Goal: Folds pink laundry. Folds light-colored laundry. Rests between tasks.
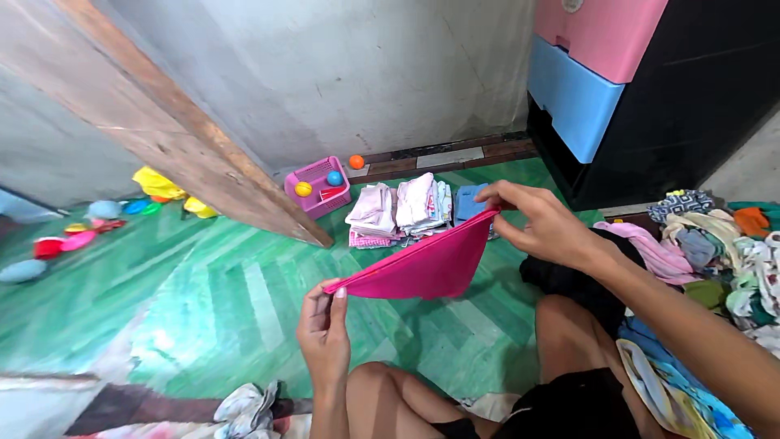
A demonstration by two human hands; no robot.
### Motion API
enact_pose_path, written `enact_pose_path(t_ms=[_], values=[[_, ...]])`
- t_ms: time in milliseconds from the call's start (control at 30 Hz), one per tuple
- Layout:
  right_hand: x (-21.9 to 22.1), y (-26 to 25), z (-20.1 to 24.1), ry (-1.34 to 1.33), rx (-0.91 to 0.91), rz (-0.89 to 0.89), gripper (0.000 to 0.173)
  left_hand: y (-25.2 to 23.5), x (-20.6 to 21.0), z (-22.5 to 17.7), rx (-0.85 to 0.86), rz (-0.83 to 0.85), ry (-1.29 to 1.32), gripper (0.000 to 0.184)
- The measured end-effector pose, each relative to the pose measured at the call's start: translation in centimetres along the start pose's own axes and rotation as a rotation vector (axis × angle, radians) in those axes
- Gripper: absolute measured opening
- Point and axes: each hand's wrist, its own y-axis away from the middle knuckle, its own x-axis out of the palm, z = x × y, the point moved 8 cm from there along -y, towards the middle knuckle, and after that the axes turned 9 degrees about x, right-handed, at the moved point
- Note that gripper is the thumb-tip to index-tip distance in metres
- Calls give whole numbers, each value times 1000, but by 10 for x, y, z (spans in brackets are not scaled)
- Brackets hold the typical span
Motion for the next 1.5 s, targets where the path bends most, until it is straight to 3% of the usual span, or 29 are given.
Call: enact_pose_path(t_ms=[100, 233, 500, 600, 767, 867, 967, 1233, 1367, 1500], values=[[-23, 2, 12, -30, -47, -124, 27, 0, 0, -12, 46, 73, 125, 16], [-31, -3, 8, -128, 35, -181, 24, -7, 1, -16, 64, 82, 177, 17], [80, -39, -87, -13, 395, 13, 27, -21, 27, 100, -391, 59, -60, 22], [98, -53, -93, -45, 394, -10, 26, -43, 17, 93, -339, -8, -58, 22], [79, -61, -57, -158, 241, -102, 26, -58, -14, 48, -95, -39, -25, 20], [76, -45, -54, -162, 171, -96, 22, -27, -19, 36, -35, 33, -6, 19], [89, -13, -80, -161, 212, 17, 19, 29, -4, 36, -47, 166, -23, 19], [159, 135, -168, -88, 528, 556, 23, 214, 54, 104, -387, 514, -19, 22], [170, 185, -184, -55, 588, 715, 21, 258, 76, 99, -553, 665, -54, 22], [159, 201, -188, -60, 649, 738, 18, 286, 92, 87, -633, 815, -34, 23]])
